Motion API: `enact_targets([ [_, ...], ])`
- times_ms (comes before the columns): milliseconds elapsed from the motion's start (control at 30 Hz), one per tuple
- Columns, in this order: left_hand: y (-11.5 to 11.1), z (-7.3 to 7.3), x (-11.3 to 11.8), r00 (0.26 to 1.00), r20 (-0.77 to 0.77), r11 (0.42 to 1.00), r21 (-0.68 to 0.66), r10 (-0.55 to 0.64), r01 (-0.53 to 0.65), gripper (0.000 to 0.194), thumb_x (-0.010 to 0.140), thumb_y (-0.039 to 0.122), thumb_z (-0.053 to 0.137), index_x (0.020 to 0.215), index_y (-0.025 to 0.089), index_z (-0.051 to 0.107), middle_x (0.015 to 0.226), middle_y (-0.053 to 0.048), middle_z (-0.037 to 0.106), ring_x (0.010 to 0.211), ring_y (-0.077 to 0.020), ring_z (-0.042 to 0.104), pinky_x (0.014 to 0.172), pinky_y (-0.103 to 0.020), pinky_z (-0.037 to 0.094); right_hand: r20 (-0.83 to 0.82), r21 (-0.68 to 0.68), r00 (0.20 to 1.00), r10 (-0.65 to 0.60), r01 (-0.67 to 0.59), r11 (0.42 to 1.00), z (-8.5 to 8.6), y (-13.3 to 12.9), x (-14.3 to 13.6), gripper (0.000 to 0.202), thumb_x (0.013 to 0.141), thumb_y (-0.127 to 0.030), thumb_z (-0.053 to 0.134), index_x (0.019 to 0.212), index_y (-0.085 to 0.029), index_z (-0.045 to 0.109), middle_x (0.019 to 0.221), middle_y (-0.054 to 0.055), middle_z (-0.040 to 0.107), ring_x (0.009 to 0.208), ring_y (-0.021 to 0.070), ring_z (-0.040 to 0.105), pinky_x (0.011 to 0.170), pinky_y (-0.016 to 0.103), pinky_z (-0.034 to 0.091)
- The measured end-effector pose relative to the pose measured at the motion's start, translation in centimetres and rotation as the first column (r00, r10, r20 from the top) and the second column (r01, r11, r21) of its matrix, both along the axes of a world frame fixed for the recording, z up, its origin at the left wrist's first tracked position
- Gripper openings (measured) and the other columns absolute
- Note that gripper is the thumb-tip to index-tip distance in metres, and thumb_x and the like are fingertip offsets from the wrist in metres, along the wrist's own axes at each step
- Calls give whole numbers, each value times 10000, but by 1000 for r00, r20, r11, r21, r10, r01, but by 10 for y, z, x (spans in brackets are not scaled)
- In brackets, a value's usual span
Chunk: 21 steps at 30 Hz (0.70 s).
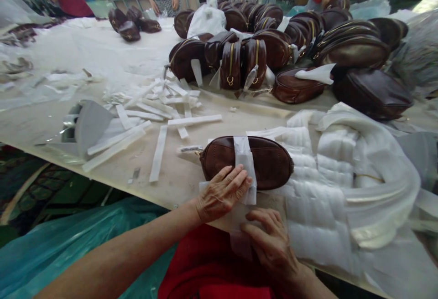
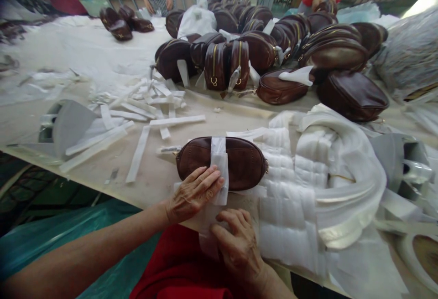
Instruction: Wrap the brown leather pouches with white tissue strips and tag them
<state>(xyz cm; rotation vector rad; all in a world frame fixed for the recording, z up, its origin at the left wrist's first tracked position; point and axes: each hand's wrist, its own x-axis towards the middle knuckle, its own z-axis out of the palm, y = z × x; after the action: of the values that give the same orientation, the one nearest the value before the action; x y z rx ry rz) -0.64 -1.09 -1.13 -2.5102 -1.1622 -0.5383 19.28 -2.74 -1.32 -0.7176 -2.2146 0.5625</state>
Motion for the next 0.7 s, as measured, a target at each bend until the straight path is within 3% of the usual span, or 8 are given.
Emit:
enact_targets([
  [167, -1, -1, 0, 1000, 6, 1000, 12, -9, 9, 341, 939, 98, 335, 1242, 53, 486, 1263, -154, 534, 1284, -282, 405, 1023, -429, 412, -102, 54, 992, 73, -68, 996, 9, 7, 14, 254, 835, -47, 422, 946, -162, 619, 864, 74, 687, 860, 166, 622, 775, 305, 462],
  [500, -3, -2, -2, 997, 59, 997, 50, -57, 54, 308, 925, 116, 380, 1197, 56, 511, 1245, -155, 552, 1286, -296, 398, 1027, -449, 409, 56, 281, 989, 138, -148, 948, 46, 21, 22, 253, 876, -78, 398, 925, -138, 639, 847, 73, 723, 866, 156, 655, 846, 295, 468],
  [700, -4, 5, 0, 999, 27, 999, 2, -41, 41, 318, 913, 97, 369, 1186, 51, 527, 1231, -159, 549, 1253, -303, 433, 1024, -477, 394, 104, 280, 987, 125, -150, 948, 59, 37, 29, 238, 877, -109, 445, 963, -179, 655, 878, 63, 731, 904, 170, 671, 850, 296, 501],
])
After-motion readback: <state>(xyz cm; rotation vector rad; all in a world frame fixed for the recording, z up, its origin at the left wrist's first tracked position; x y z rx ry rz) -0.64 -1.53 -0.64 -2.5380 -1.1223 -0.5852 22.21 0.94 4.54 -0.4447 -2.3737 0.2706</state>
